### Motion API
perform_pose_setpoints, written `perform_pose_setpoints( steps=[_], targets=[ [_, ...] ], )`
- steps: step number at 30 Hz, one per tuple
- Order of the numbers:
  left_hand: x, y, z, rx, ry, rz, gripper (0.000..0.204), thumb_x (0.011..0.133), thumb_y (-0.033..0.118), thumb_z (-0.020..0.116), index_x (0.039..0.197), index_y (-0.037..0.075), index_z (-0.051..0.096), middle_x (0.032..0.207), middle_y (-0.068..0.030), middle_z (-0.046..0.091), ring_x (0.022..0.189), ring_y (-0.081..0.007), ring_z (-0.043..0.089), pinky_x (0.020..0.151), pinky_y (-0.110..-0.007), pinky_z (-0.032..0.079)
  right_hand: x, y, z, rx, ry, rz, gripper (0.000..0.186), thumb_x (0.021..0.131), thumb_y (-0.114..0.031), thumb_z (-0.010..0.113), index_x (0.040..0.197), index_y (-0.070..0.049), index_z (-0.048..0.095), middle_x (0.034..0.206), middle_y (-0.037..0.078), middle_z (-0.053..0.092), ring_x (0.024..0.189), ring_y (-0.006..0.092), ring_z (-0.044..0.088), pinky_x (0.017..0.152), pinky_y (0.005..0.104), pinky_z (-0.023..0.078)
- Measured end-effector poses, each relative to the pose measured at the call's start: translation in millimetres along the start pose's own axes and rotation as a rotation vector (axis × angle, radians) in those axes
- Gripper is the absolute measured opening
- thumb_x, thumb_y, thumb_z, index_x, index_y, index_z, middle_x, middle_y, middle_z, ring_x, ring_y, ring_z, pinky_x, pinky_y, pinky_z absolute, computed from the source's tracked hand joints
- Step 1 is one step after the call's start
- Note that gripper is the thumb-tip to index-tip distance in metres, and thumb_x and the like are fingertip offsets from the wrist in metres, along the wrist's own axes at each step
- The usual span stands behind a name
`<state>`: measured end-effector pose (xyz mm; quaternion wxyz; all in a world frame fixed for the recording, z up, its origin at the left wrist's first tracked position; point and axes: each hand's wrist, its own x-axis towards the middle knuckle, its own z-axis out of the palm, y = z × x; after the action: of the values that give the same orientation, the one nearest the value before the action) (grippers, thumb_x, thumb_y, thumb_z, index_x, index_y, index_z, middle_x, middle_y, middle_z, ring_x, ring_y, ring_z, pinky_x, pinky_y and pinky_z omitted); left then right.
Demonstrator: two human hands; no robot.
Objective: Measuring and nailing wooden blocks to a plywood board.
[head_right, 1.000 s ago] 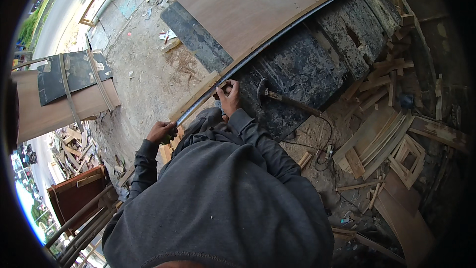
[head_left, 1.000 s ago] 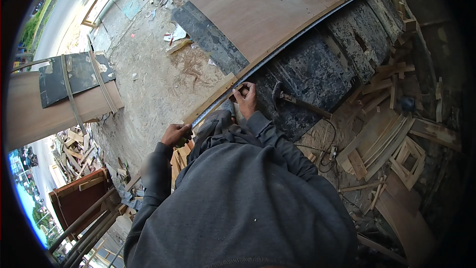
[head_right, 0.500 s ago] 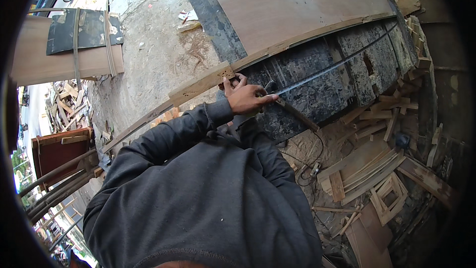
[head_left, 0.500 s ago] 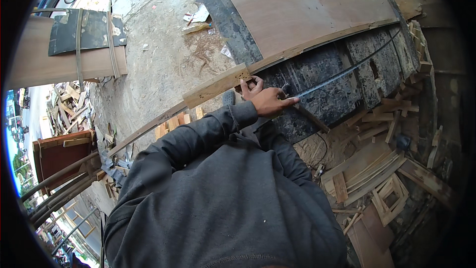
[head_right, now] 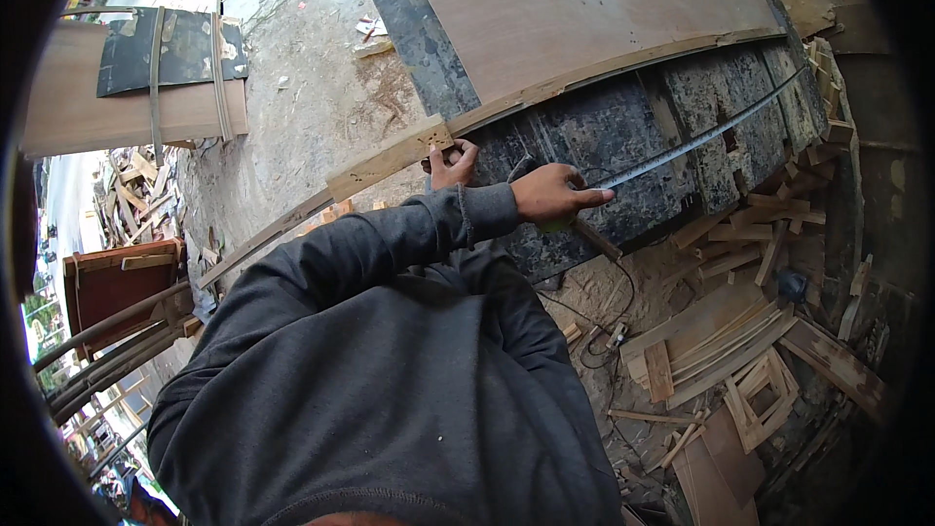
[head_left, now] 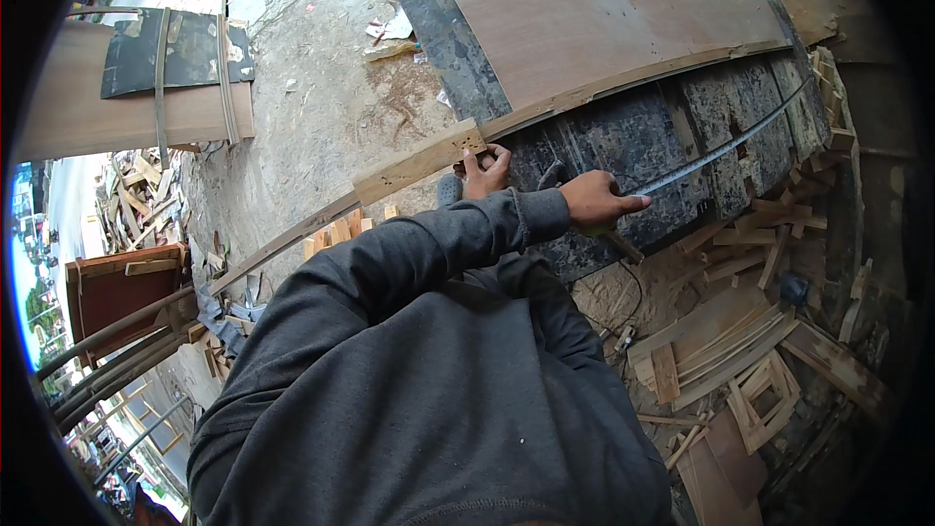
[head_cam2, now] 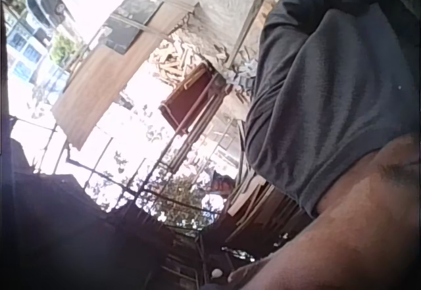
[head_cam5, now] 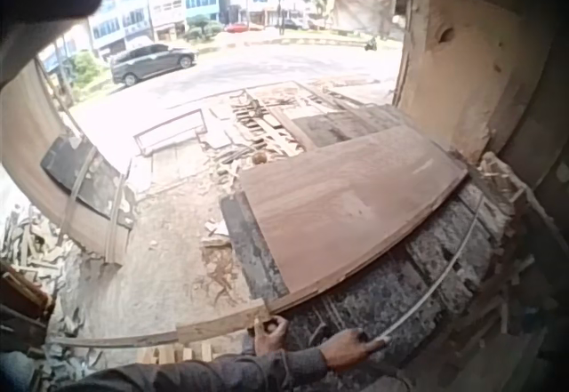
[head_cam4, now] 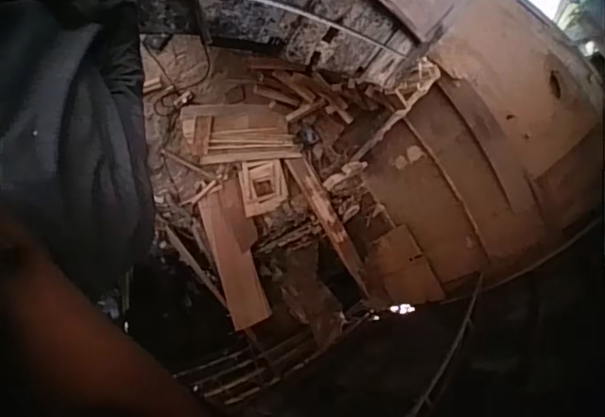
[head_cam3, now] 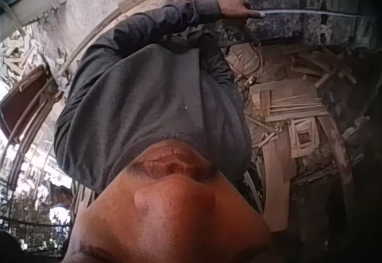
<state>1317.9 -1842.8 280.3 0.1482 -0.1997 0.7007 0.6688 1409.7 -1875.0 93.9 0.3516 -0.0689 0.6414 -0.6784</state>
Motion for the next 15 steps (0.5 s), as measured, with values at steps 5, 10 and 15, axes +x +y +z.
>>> perform_pose_setpoints(
  steps=[5, 10, 15],
  targets=[
    [20.6, 1.6, 14.3, -0.013, -0.013, 0.078, 0.081, 0.081, 0.067, 0.064, 0.107, -0.009, 0.064, 0.090, -0.0216, 0.068, 0.085, -0.0286, 0.068, 0.075, -0.037, 0.054, -10.2, -28.1, -2.2, 0.066, 0.020, 0.079, 0.039, 0.090, -0.011, 0.067, 0.115, -0.005, 0.037, 0.098, 0.013, 0.061, 0.080, 0.0151, 0.062, 0.067, 0.0302, 0.055],
    [28.4, -2.1, 26.6, 0.143, 0.151, 0.256, 0.080, 0.081, 0.061, 0.067, 0.120, -0.007, 0.055, 0.092, -0.0232, 0.066, 0.086, -0.0318, 0.066, 0.077, -0.038, 0.053, -10.2, -30.8, 1.1, 0.036, 0.032, -0.001, 0.039, 0.090, -0.009, 0.067, 0.115, -0.004, 0.038, 0.095, 0.012, 0.062, 0.076, 0.0131, 0.061, 0.064, 0.0289, 0.054],
    [23.0, -17.0, 34.0, 0.098, 0.135, 0.295, 0.078, 0.081, 0.057, 0.070, 0.124, -0.005, 0.051, 0.092, -0.0225, 0.064, 0.088, -0.0312, 0.065, 0.078, -0.038, 0.051, -11.6, -31.9, 1.7, -0.053, 0.075, -0.025, 0.040, 0.086, -0.009, 0.071, 0.113, -0.003, 0.042, 0.091, 0.009, 0.061, 0.078, 0.0114, 0.059, 0.064, 0.0278, 0.052]
  ],
)
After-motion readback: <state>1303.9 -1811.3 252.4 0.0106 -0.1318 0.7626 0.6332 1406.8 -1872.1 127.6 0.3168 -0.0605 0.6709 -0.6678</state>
